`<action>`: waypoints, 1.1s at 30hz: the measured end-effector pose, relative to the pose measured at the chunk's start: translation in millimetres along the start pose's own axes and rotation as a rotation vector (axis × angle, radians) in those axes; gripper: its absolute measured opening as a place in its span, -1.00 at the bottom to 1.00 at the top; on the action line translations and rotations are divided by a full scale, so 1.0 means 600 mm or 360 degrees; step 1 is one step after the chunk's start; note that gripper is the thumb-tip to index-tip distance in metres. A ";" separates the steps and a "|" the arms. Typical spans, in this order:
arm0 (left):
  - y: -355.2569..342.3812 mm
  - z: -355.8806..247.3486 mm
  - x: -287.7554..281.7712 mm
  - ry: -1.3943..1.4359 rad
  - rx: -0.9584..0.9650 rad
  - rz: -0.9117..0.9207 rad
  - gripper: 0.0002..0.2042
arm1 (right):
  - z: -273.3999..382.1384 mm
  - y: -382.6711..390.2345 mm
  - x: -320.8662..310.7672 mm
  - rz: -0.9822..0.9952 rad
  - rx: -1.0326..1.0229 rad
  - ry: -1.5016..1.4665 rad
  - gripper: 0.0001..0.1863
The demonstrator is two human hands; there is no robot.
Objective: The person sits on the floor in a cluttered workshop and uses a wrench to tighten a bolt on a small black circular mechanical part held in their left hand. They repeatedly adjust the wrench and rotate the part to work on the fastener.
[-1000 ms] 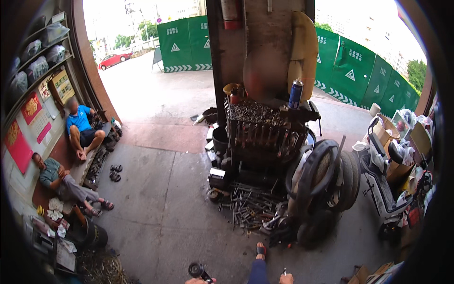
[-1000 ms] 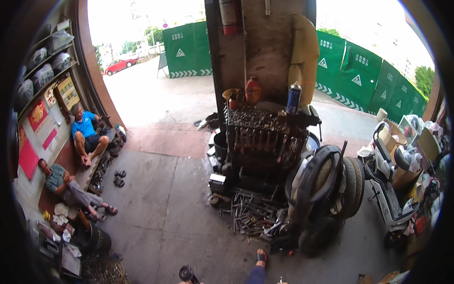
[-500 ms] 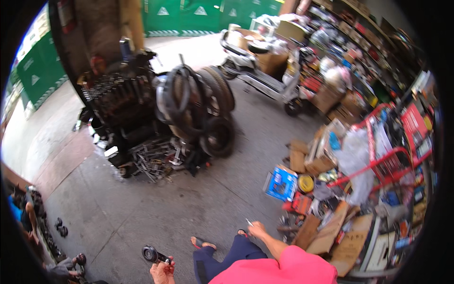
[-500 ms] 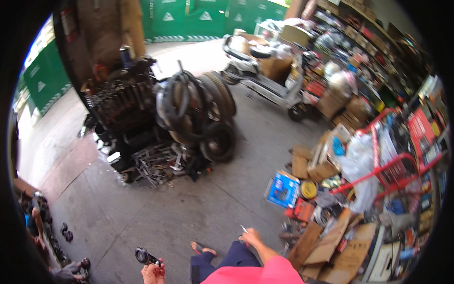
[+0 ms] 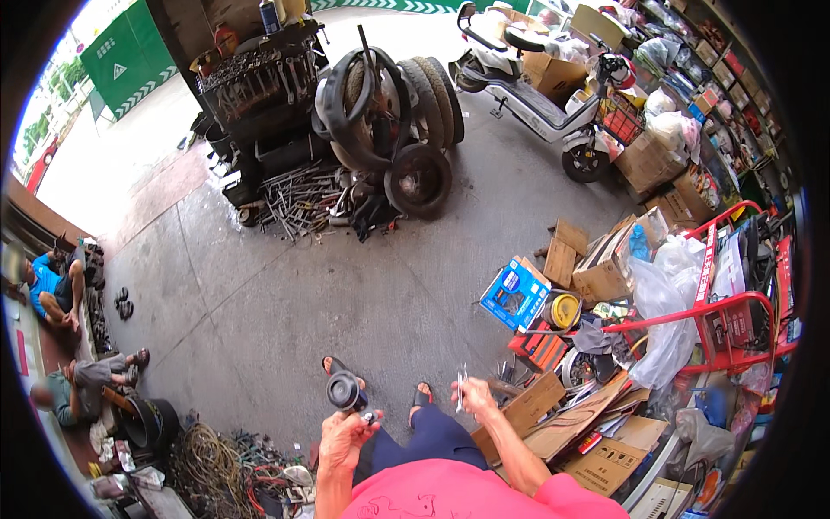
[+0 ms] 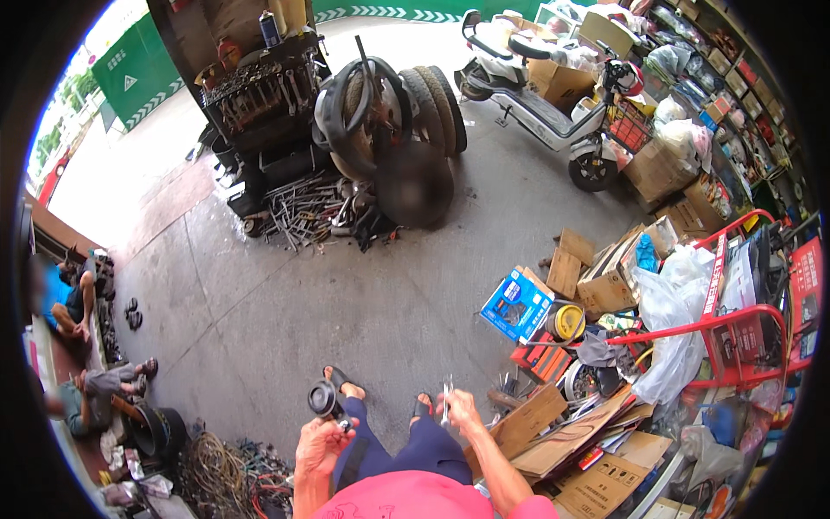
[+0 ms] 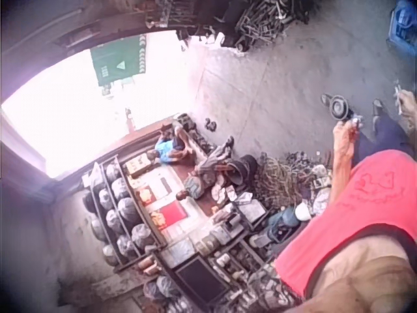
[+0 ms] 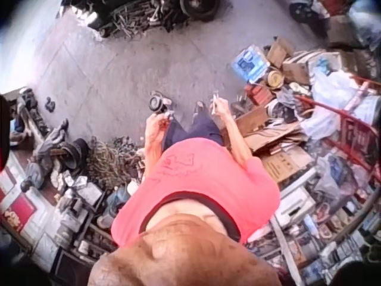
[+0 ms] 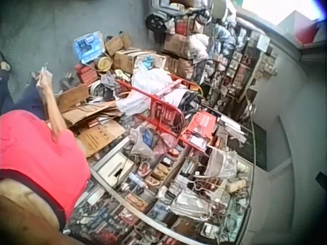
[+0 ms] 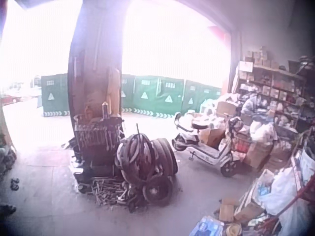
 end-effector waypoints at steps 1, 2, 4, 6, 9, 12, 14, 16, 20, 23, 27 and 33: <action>0.005 0.001 0.029 -0.0001 0.0047 0.0033 -0.91 | 0.029 0.004 -0.006 0.0000 -0.0034 0.0032 -0.72; 0.010 0.000 0.055 -0.0006 0.0091 0.0069 -0.88 | 0.050 0.000 -0.015 0.0041 -0.0175 -0.0007 -0.70; 0.010 0.010 0.086 0.0135 0.0080 0.0156 -0.78 | 0.095 0.011 -0.027 0.0008 -0.0253 -0.0199 -0.70; -0.004 0.041 0.112 0.0652 -0.0137 0.0470 -0.74 | 0.097 0.011 -0.046 0.0000 -0.0281 -0.0431 -0.70; -0.004 0.010 0.168 0.0589 0.0026 0.0599 -0.74 | 0.091 0.028 -0.056 -0.0063 -0.0223 -0.0389 -0.71; -0.033 0.000 0.171 0.0349 0.0013 0.0551 -0.72 | -0.001 0.018 -0.076 -0.0091 -0.0105 -0.0241 -0.71; -0.094 0.002 0.146 0.0121 -0.0002 0.0478 -0.70 | -0.104 -0.007 -0.090 -0.0164 0.0136 -0.0128 -0.71; -0.165 0.030 0.075 0.0002 0.0027 0.0341 -0.68 | -0.214 -0.044 -0.096 -0.0191 0.0296 -0.0071 -0.71; -0.240 0.104 -0.071 0.0058 -0.0018 0.0066 -0.69 | -0.342 -0.081 -0.044 -0.0069 0.0578 -0.0467 -0.75; -0.267 0.176 -0.182 0.0190 -0.0120 -0.0124 -0.75 | -0.347 -0.116 0.004 0.0090 0.0584 -0.0621 -0.71; -0.264 0.218 -0.252 0.0195 -0.0152 -0.0263 -0.78 | -0.299 -0.149 0.034 0.0175 0.0535 -0.0628 -0.71; -0.211 0.136 -0.181 -0.0145 0.0078 -0.0233 -0.75 | -0.084 -0.099 0.117 0.0468 0.0147 -0.0283 -0.74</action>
Point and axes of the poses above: each hand's wrist, its own y-axis away from the middle knuckle, its own x-axis out of the palm, z = x × y, the point moved 10 cm from there along -y, towards the middle knuckle, and after that the axes turned 14 degrees about z, right-handed, at the moved point
